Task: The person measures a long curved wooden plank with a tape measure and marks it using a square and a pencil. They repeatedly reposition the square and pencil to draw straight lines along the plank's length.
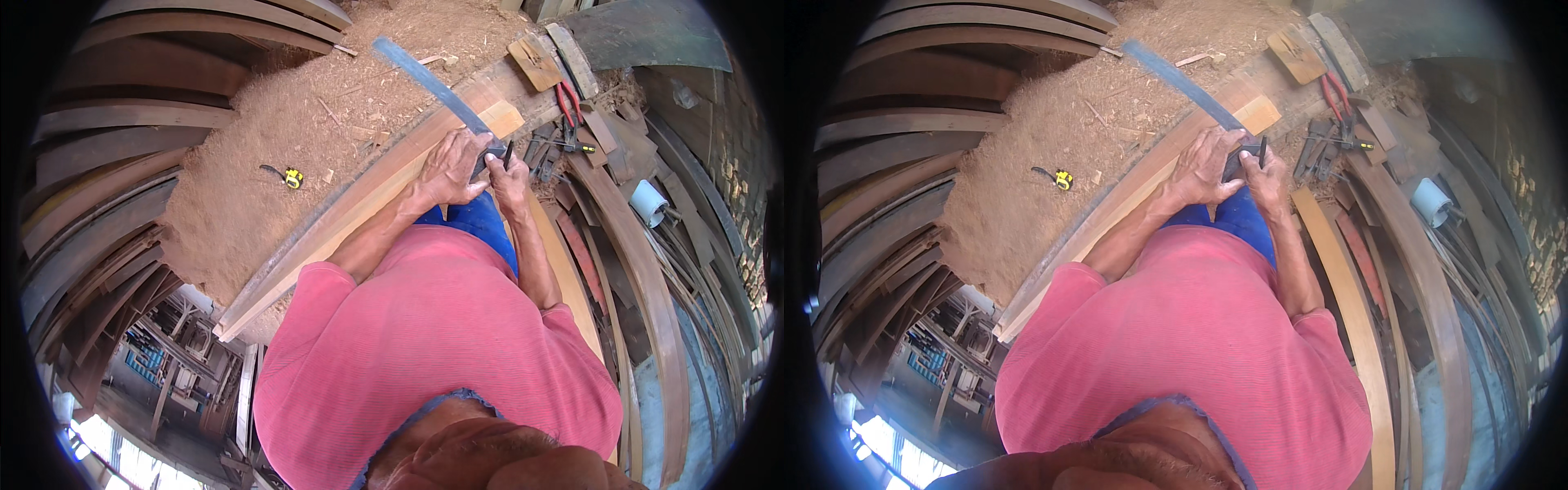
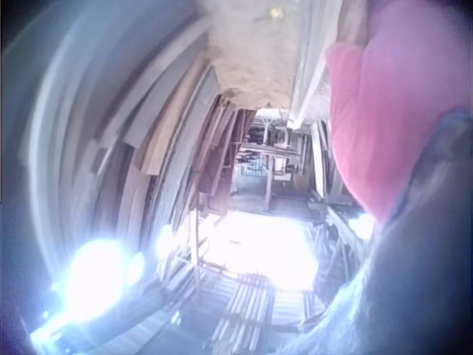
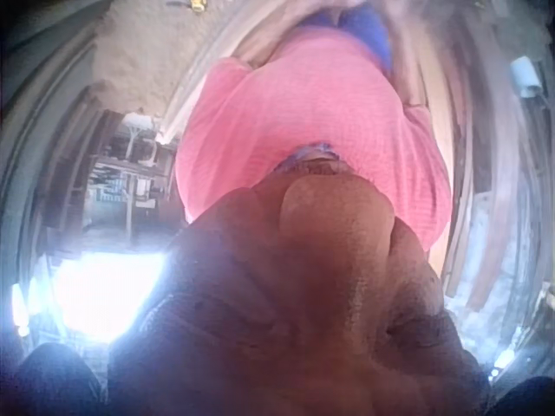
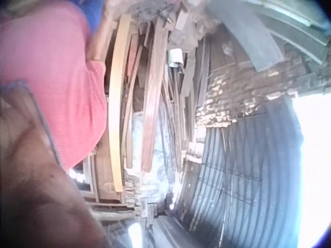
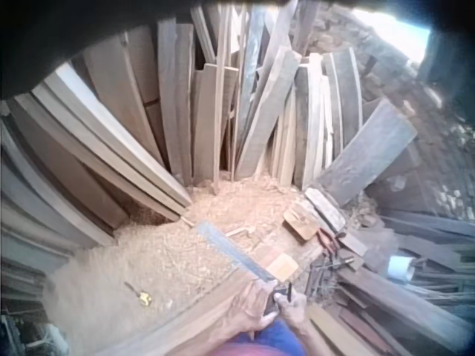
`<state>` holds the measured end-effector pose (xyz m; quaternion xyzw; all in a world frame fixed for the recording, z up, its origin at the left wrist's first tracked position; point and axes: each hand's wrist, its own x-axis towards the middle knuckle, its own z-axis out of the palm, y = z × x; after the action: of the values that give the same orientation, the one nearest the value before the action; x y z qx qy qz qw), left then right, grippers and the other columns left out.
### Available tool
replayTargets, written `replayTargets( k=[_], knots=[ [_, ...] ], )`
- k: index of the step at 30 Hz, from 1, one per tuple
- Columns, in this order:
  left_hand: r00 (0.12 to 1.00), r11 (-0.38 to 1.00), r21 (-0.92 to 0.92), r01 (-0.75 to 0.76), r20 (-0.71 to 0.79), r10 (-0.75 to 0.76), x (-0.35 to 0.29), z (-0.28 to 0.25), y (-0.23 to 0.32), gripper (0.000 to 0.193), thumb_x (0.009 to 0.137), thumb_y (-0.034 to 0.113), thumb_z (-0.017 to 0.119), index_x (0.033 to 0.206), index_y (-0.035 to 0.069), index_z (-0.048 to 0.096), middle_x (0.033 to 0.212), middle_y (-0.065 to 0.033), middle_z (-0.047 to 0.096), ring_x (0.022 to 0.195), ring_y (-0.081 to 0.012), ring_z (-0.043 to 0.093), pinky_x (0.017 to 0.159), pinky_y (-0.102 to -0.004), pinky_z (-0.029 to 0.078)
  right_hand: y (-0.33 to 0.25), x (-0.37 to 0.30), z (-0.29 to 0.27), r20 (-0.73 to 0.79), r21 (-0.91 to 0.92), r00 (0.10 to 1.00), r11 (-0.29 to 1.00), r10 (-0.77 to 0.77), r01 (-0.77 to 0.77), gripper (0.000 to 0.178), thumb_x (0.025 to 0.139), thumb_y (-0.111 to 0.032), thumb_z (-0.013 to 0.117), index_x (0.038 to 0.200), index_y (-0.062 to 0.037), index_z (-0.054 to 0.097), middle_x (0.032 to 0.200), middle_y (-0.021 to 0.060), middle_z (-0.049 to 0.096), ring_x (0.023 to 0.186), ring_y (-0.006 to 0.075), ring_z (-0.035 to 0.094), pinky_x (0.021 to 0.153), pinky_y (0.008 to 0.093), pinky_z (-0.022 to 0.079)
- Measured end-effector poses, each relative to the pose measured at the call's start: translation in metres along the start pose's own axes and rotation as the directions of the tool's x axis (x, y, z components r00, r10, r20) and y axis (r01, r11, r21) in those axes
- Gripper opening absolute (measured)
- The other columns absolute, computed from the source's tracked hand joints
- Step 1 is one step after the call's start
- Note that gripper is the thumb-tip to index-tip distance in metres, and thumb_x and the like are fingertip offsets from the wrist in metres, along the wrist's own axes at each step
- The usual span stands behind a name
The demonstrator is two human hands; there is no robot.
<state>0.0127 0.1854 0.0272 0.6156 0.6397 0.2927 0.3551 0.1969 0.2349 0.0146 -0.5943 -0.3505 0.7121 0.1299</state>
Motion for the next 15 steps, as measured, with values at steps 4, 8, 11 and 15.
replayTargets(
  k=[4,8,11,15],
  knots=[
    [0.997,0.996,0.079,-0.048,-0.057,0.052,0.001,0.008,-0.006,0.072,0.077,0.019,0.086,0.145,0.018,0.062,0.135,-0.0315,0.062,0.123,-0.0500,0.062,0.103,-0.0559,0.055,-0.010,0.002,0.008,0.020,0.105,1.000,0.994,0.022,-0.024,0.021,0.105,-0.012,0.069,0.123,-0.0009,0.070,0.101,-0.0009,0.068,0.086,0.0067,0.058,0.077,0.0261,0.049],
    [0.993,0.996,0.090,-0.031,-0.115,0.041,0.001,0.013,-0.004,0.063,0.077,0.017,0.085,0.139,0.021,0.071,0.132,-0.0311,0.064,0.120,-0.0471,0.066,0.100,-0.0534,0.057,-0.023,0.002,-0.002,-0.058,-0.207,0.985,0.967,-0.162,0.147,0.019,0.105,-0.011,0.069,0.121,-0.0003,0.072,0.101,0.0002,0.070,0.089,0.0098,0.061,0.081,0.0289,0.051],
    [0.993,0.994,0.110,-0.010,-0.118,0.023,0.002,0.014,-0.001,0.067,0.077,0.018,0.086,0.142,0.026,0.070,0.137,-0.0290,0.063,0.121,-0.0452,0.066,0.101,-0.0527,0.057,-0.044,0.005,-0.022,-0.214,-0.500,0.925,0.849,-0.313,0.172,0.022,0.107,-0.018,0.066,0.112,0.0009,0.077,0.097,0.0077,0.071,0.089,0.0177,0.066,0.085,0.0352,0.053],
    [0.997,0.990,0.133,0.041,-0.071,-0.032,0.003,0.013,0.003,0.064,0.080,0.022,0.085,0.142,0.029,0.069,0.144,-0.0216,0.059,0.125,-0.0404,0.063,0.102,-0.0506,0.056,-0.071,0.000,-0.033,-0.220,-0.560,0.799,0.743,-0.559,0.366,0.032,0.112,-0.027,0.061,0.116,-0.0002,0.079,0.098,0.0076,0.072,0.091,0.0168,0.065,0.086,0.0343,0.052]
  ],
)
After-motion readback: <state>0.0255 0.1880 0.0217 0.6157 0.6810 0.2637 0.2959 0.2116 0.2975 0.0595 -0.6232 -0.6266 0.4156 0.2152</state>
